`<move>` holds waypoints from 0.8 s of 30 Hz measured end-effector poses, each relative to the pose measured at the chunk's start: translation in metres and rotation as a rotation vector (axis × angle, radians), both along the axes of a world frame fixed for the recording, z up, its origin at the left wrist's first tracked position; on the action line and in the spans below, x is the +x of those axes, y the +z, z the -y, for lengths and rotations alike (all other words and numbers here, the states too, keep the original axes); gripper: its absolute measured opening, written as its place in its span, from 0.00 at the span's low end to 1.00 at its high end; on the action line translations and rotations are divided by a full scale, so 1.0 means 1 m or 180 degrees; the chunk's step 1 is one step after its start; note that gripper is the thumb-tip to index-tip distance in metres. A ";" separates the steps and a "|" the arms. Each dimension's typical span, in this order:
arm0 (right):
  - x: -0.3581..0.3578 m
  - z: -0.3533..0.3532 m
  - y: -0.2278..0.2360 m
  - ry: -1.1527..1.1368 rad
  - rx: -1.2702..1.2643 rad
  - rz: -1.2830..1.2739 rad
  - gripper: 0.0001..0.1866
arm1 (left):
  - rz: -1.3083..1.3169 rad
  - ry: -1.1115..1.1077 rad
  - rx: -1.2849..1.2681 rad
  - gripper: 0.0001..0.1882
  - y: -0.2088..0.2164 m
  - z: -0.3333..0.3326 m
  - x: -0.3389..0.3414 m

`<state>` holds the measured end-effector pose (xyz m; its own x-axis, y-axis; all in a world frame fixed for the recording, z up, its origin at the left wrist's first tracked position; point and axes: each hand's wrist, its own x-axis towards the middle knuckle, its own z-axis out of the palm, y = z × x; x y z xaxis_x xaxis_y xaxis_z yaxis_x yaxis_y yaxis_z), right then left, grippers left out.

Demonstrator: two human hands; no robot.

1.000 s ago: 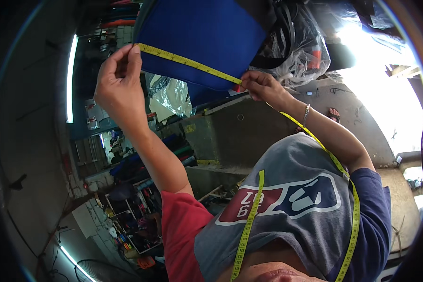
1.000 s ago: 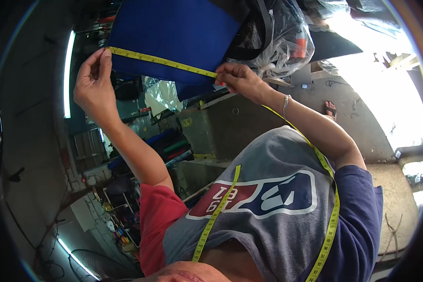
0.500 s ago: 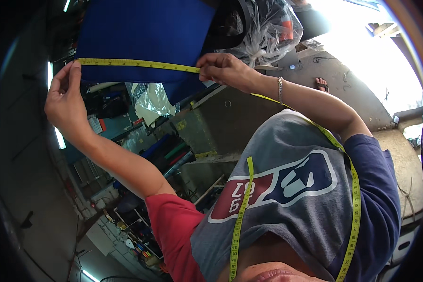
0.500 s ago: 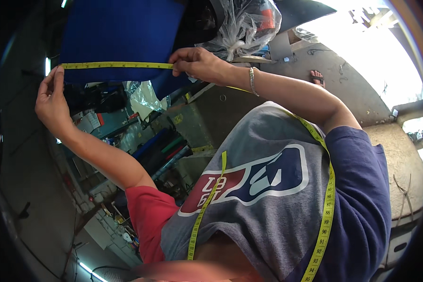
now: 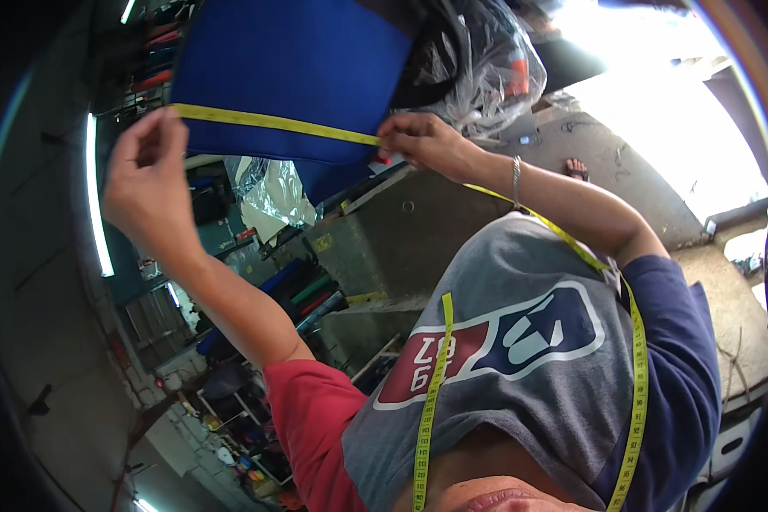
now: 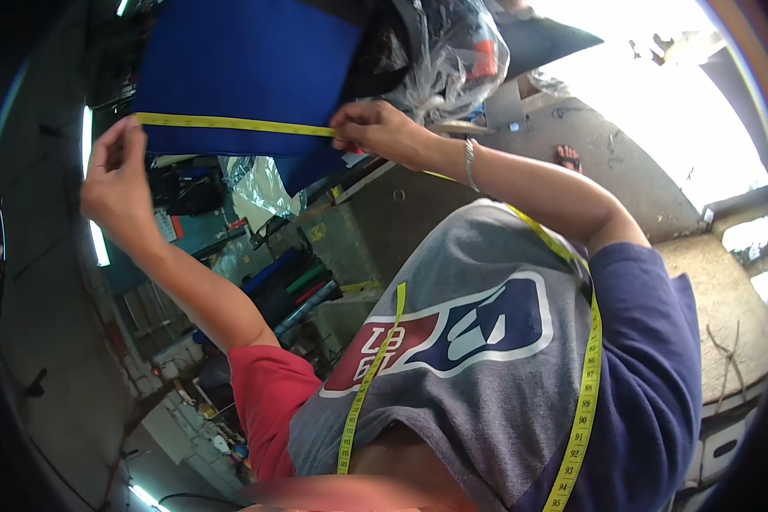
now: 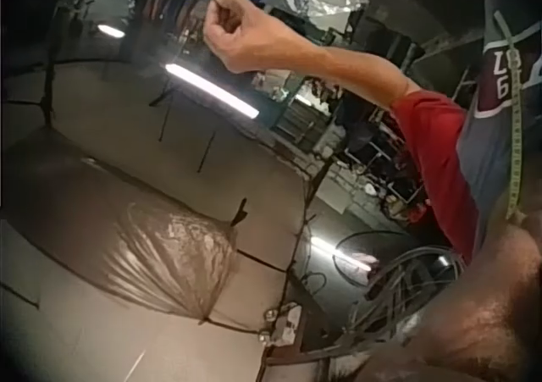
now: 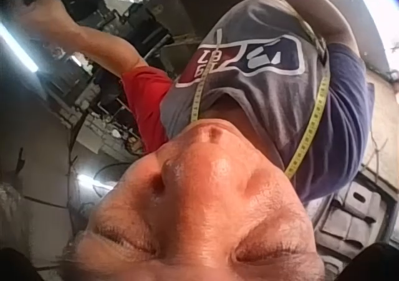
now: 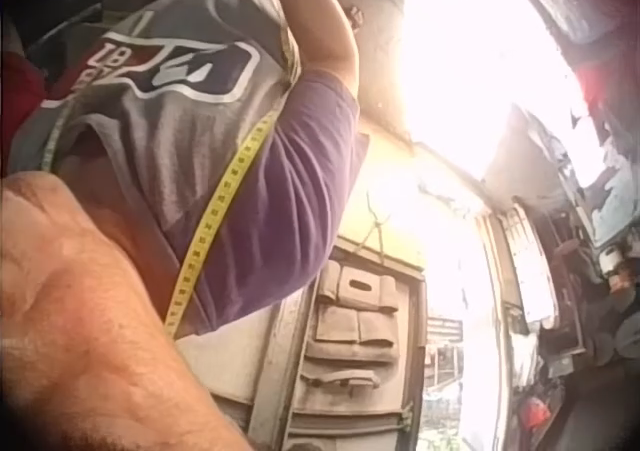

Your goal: The recorder traces paper templates onto a surface and uses a measuring tape to measure the dimensions of a bag.

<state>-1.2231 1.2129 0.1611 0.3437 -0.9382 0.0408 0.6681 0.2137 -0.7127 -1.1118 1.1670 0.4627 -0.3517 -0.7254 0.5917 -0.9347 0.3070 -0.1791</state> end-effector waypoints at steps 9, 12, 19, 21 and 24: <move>-0.044 -0.056 -0.030 0.0129 -0.1179 -0.2816 0.23 | -0.0105 -0.0991 -0.0737 0.07 -0.072 -0.045 0.046; -0.076 -0.049 0.041 0.1125 -0.1064 -0.3158 0.23 | -0.0057 -0.0994 -0.0963 0.06 -0.082 -0.062 0.075; -0.149 0.068 0.105 -0.1138 -0.1037 -0.2260 0.16 | -0.1085 -0.0844 -0.0481 0.03 -0.116 -0.113 0.147; -0.142 0.125 0.117 -0.1384 -0.1310 -0.2451 0.18 | -0.1479 -0.0481 -0.0218 0.04 -0.133 -0.125 0.159; -0.114 0.203 0.101 -0.1247 -0.1580 -0.2636 0.26 | -0.1416 0.0094 0.0199 0.05 -0.163 -0.143 0.177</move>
